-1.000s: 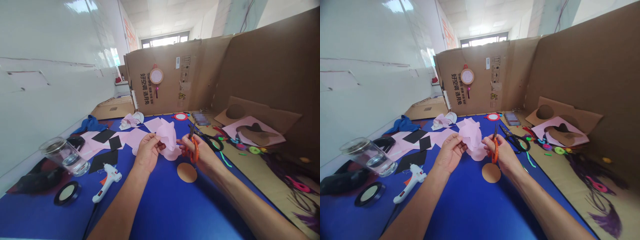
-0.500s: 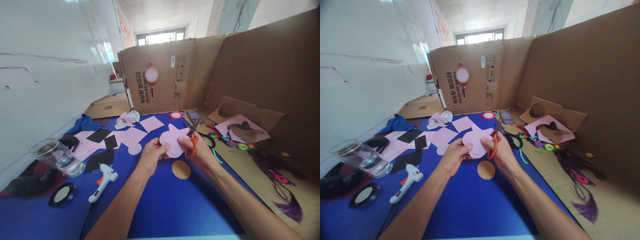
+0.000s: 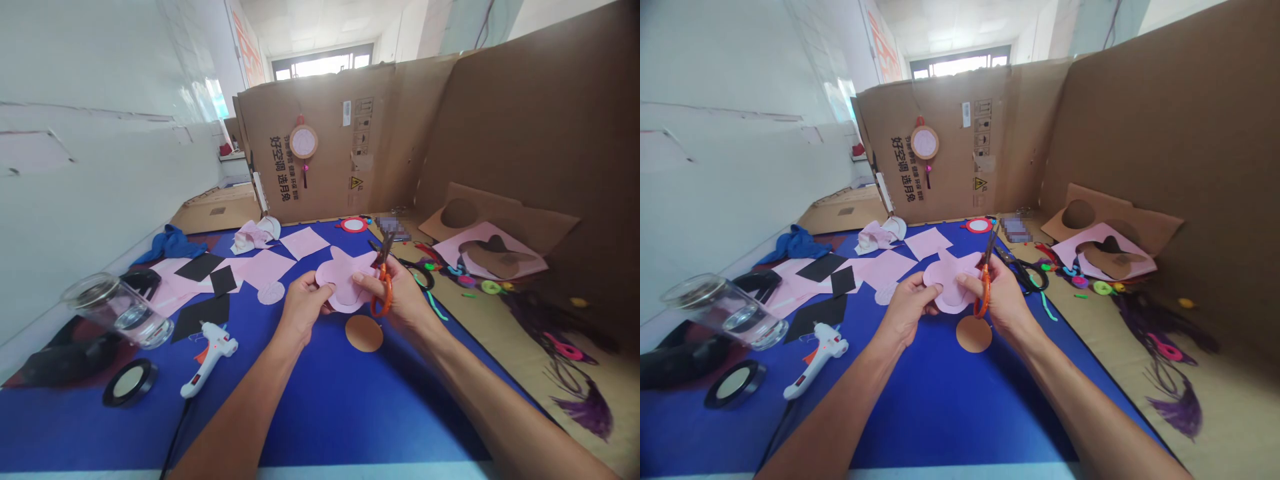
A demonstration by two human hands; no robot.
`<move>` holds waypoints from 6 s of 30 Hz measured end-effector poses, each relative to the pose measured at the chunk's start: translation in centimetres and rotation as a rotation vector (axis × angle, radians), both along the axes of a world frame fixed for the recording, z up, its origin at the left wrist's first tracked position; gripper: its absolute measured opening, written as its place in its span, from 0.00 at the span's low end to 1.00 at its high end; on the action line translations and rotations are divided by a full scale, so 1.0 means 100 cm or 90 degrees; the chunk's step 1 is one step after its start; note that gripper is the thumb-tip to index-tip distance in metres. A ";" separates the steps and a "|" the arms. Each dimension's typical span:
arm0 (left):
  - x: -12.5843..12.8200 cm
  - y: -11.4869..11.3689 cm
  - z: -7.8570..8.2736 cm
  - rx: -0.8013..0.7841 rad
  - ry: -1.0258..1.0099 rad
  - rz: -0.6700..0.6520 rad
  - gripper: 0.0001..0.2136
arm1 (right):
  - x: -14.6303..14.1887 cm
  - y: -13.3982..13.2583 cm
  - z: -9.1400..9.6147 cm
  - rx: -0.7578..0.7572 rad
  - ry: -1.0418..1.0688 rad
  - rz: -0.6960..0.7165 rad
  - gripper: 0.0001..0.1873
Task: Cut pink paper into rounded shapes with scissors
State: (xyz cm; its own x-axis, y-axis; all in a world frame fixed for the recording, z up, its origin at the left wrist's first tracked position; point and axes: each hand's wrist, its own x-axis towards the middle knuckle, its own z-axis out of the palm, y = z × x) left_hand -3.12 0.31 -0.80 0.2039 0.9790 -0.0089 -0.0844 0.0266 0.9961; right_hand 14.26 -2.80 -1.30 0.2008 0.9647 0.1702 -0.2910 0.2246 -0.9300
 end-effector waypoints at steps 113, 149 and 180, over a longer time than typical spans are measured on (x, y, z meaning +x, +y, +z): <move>-0.031 0.024 0.008 0.157 0.083 -0.049 0.09 | -0.011 -0.014 0.006 -0.128 -0.336 0.224 0.17; -0.038 0.023 0.014 0.241 0.199 -0.085 0.13 | -0.011 -0.019 0.004 -0.017 -0.726 0.010 0.11; -0.043 0.035 0.012 0.104 0.086 0.064 0.09 | -0.003 -0.021 0.011 -0.046 -0.721 0.098 0.09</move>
State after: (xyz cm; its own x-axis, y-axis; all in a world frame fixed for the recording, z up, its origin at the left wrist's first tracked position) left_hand -7.40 3.83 0.35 0.1131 0.9848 0.1315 0.0557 -0.1384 0.9888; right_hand 13.92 -4.87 -0.22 -0.1534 0.9807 0.1215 0.7024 0.1947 -0.6847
